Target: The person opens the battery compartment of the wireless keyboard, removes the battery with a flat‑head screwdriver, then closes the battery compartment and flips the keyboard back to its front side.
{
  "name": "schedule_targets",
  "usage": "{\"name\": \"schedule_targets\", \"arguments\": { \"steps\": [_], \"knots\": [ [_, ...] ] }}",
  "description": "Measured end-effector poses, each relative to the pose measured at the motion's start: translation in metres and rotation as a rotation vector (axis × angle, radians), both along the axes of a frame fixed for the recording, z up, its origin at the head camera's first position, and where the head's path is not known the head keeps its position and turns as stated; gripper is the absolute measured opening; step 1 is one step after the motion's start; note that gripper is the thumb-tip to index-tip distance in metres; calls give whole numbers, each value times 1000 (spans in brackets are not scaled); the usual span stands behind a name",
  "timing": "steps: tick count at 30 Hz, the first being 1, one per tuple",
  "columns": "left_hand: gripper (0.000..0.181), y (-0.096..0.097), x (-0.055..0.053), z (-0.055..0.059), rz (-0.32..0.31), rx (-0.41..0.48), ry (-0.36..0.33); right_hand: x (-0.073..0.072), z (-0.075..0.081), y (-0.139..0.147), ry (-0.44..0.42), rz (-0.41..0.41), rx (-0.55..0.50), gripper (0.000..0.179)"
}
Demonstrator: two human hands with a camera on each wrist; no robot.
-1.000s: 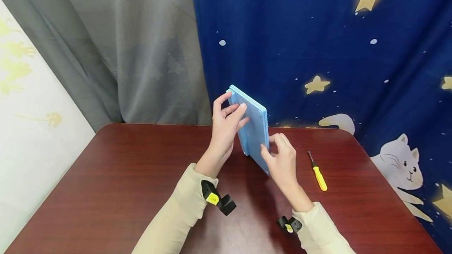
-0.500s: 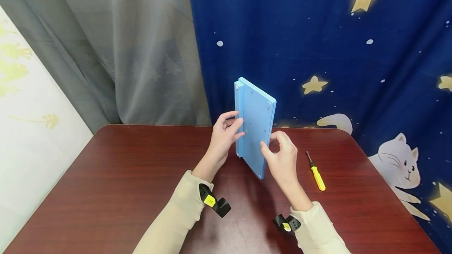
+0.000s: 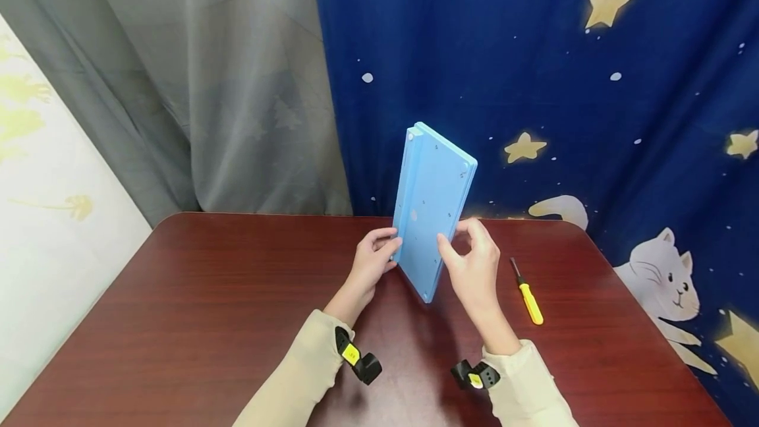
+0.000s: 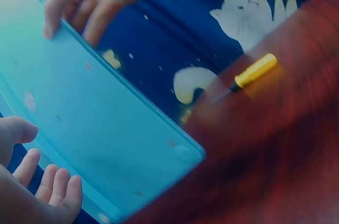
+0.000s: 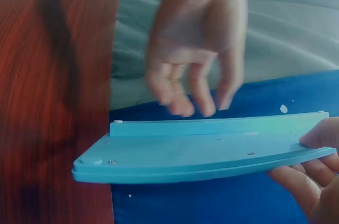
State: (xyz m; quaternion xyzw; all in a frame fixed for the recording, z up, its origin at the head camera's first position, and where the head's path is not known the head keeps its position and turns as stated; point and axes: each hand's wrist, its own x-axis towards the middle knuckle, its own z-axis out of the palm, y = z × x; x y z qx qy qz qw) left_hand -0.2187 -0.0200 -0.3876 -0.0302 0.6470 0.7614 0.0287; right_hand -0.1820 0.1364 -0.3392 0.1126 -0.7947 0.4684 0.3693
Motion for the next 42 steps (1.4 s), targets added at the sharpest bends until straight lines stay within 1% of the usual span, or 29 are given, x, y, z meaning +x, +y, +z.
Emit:
{"name": "schedule_targets", "arguments": {
  "steps": [3, 6, 9, 11, 13, 15, 18, 21, 25, 28, 31, 35, 38, 42],
  "knots": [
    [37, -1, -1, -16, 8, -31, -40, -1, 0, 0, -7, 4, -26, 17],
    [37, -2, 0, -29, 23, -41, -58, -1, 0, 0, -14, 14, -56, 16],
    [37, -2, 1, -37, 43, -34, -62, 9, 12, -5, -44, 12, -80, 15],
    [37, -1, 2, -41, 59, -11, -69, 16, 20, -8, -59, 9, -90, 15],
    [37, 0, 3, -45, 70, 46, -86, 22, 28, -12, -75, 4, -97, 16],
    [38, 1, 4, -49, 87, 115, -108, 22, 29, -13, -71, 6, -106, 17],
    [39, 2, 6, -51, 107, 237, -149, 22, 29, -14, -76, 11, -126, 17],
    [41, 2, 8, -52, 115, 322, -176, 21, 30, -15, -90, 16, -151, 17],
    [43, 1, 11, -53, 103, 393, -190, 19, 28, -14, -107, 28, -192, 18],
    [44, 0, 12, -54, 88, 435, -190, 18, 26, -11, -118, 53, -249, 19],
    [42, 0, 14, -55, 57, 484, -190, 14, 21, -7, -126, 95, -339, 21],
    [40, -1, 15, -54, 6, 578, -179, 4, 9, 1, -136, 135, -457, 24],
    [40, -4, 15, -52, -33, 641, -149, -2, 2, 5, -128, 150, -517, 26],
    [39, -7, 15, -46, -71, 689, -122, -4, -1, 7, -111, 190, -588, 26]
  ]
}}
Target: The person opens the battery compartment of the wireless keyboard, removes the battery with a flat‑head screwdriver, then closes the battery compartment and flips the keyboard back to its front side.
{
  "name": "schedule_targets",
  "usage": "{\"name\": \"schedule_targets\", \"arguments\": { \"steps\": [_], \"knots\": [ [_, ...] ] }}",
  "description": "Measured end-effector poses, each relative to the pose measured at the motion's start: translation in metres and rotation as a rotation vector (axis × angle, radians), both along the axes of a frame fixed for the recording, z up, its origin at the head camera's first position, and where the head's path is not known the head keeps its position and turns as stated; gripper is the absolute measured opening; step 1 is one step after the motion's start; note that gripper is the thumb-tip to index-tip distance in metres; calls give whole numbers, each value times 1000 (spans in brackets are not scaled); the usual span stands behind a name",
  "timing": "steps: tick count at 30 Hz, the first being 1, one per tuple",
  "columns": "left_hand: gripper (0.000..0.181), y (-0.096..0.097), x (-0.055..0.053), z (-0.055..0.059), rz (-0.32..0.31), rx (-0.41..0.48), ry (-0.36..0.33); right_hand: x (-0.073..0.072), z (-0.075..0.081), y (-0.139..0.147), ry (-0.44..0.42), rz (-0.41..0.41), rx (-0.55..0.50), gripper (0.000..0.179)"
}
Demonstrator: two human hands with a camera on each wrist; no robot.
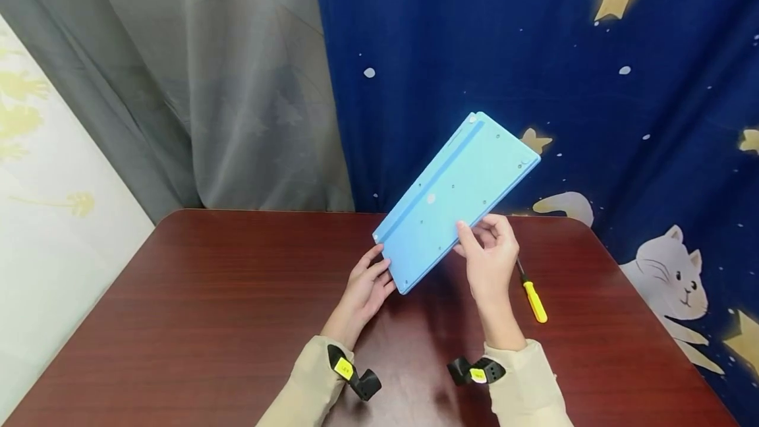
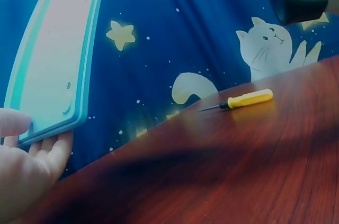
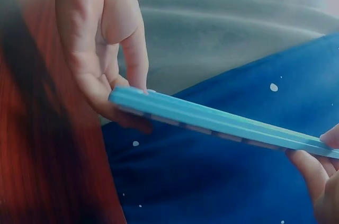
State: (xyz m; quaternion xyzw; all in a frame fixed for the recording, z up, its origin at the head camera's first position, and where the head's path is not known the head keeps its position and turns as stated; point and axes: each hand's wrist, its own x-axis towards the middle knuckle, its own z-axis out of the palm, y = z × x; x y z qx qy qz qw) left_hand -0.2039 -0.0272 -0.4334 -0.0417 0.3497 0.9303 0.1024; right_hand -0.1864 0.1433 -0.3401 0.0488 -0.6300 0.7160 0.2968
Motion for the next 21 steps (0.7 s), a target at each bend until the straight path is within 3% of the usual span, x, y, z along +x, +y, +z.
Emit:
{"name": "schedule_targets", "arguments": {
  "steps": [5, 12, 15, 17, 21],
  "knots": [
    [40, -4, 2, 6, 8, 45, 7, -1, 0, 1, -10, 53, -90, 25],
    [42, -3, 5, 10, 105, 33, -26, -3, -10, 11, -71, 87, -123, 27],
    [43, -5, 4, 10, 139, 8, -38, -3, -15, 16, -48, 133, -109, 30],
    [43, -8, 4, 10, 158, -7, -41, -18, -35, 29, 16, 220, -139, 28],
    [44, -16, 3, 10, 192, -37, -55, -19, -34, 41, 47, 252, -125, 23]
  ]
}}
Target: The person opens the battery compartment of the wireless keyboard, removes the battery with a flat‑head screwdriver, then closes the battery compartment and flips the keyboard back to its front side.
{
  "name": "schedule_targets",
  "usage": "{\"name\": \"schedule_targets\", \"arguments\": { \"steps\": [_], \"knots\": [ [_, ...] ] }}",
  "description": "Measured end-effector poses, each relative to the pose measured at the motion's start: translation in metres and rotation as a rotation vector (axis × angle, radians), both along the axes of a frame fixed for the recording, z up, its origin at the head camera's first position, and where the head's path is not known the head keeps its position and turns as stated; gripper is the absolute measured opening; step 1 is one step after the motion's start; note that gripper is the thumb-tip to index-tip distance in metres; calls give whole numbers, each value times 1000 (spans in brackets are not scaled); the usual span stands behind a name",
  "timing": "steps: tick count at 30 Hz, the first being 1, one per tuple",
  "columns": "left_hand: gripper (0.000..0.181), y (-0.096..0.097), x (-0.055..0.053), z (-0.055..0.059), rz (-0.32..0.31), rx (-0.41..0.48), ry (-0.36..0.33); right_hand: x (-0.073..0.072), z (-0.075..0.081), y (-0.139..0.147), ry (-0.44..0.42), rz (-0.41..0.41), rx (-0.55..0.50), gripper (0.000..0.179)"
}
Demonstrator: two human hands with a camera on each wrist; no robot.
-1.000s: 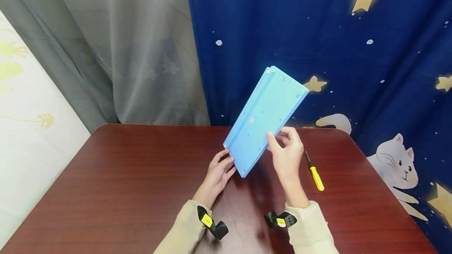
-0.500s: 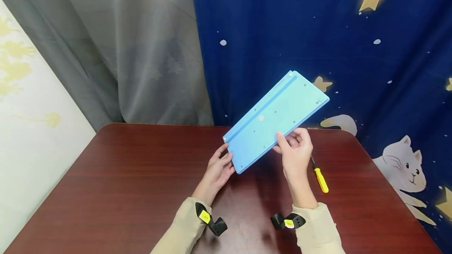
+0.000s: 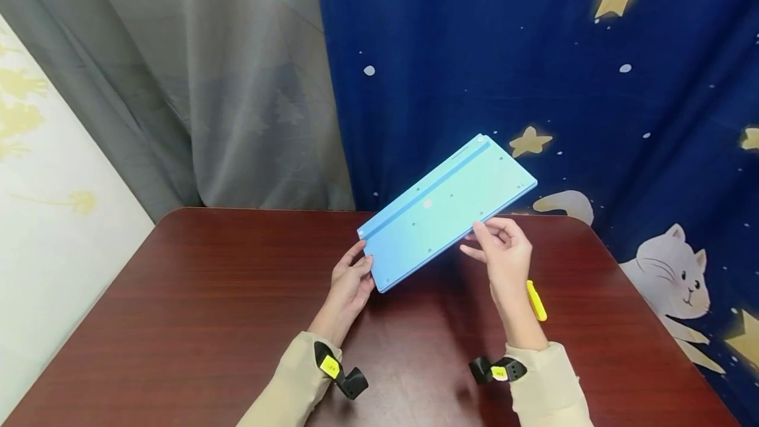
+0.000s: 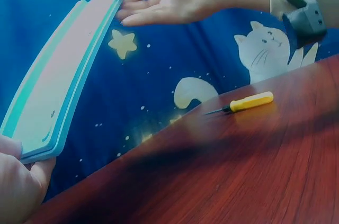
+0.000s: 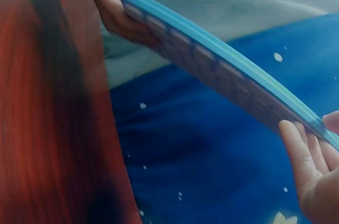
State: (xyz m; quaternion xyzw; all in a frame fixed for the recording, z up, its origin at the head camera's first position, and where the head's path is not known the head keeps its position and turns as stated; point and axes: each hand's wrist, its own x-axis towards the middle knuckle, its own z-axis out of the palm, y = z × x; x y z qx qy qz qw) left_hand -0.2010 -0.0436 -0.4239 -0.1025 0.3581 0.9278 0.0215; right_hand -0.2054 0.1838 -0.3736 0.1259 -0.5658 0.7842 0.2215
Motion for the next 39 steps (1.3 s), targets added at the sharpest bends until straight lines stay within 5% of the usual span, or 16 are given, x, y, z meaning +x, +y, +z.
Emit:
{"name": "schedule_targets", "arguments": {
  "steps": [3, 6, 25, 39],
  "knots": [
    [45, -8, -1, -1, 13, -19, -6, 13, 24, 2, -56, -76, 51, 21],
    [45, -16, -1, -2, 13, -37, 0, 13, 30, 12, -109, -105, 62, 13],
    [45, -48, 2, 4, -2, -193, 29, 8, 46, 52, -142, -56, 265, 22],
    [43, -67, 6, 9, -62, -330, 16, 2, 43, 63, -313, -48, 752, 39]
  ]
}}
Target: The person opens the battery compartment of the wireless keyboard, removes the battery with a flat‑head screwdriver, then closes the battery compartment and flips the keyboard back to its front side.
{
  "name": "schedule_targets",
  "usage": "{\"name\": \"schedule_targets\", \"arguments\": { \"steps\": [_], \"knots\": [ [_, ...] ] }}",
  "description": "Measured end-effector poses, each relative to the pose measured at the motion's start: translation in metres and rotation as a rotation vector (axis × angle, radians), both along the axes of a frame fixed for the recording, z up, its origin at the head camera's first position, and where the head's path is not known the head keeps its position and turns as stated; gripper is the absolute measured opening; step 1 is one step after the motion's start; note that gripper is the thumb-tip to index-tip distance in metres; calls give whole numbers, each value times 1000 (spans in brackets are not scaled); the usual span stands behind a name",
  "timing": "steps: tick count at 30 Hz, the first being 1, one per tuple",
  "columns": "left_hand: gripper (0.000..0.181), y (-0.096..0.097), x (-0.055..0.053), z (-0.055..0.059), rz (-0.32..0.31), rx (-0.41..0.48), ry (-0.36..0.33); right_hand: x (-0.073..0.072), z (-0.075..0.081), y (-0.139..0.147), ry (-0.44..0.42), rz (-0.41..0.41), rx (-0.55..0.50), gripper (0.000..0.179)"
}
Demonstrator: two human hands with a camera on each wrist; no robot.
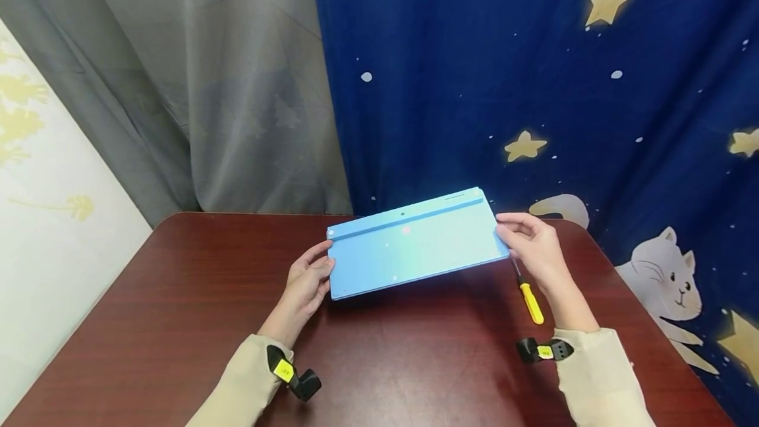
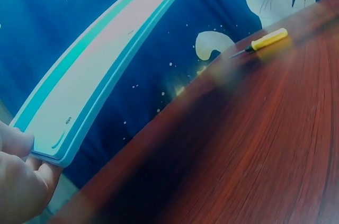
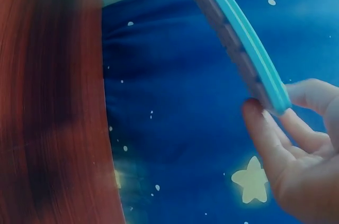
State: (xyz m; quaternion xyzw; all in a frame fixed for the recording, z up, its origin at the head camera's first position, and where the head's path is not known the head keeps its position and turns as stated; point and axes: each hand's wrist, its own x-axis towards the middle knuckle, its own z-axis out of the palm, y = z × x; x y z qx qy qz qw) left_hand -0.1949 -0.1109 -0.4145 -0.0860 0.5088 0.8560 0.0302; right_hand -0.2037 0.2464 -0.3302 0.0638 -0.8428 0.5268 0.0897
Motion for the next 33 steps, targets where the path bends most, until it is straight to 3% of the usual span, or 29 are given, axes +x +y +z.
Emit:
{"name": "schedule_targets", "arguments": {
  "steps": [4, 15, 21, 27, 33],
  "knots": [
    [43, -4, -2, 1, -18, -54, -3, -5, -3, 3, -79, 76, 80, 42],
    [42, -17, -9, 1, -126, -241, -57, -11, -26, 8, -285, 136, 8, 53],
    [38, -20, -17, -2, -214, -433, -31, -9, -43, 9, -321, 106, -39, 54],
    [35, -18, -25, -3, -250, -600, -12, -9, -58, 11, -349, 66, -39, 53],
    [33, -14, -31, -10, -275, -664, 6, -11, -71, 14, -371, 45, -35, 52]
  ]
}}
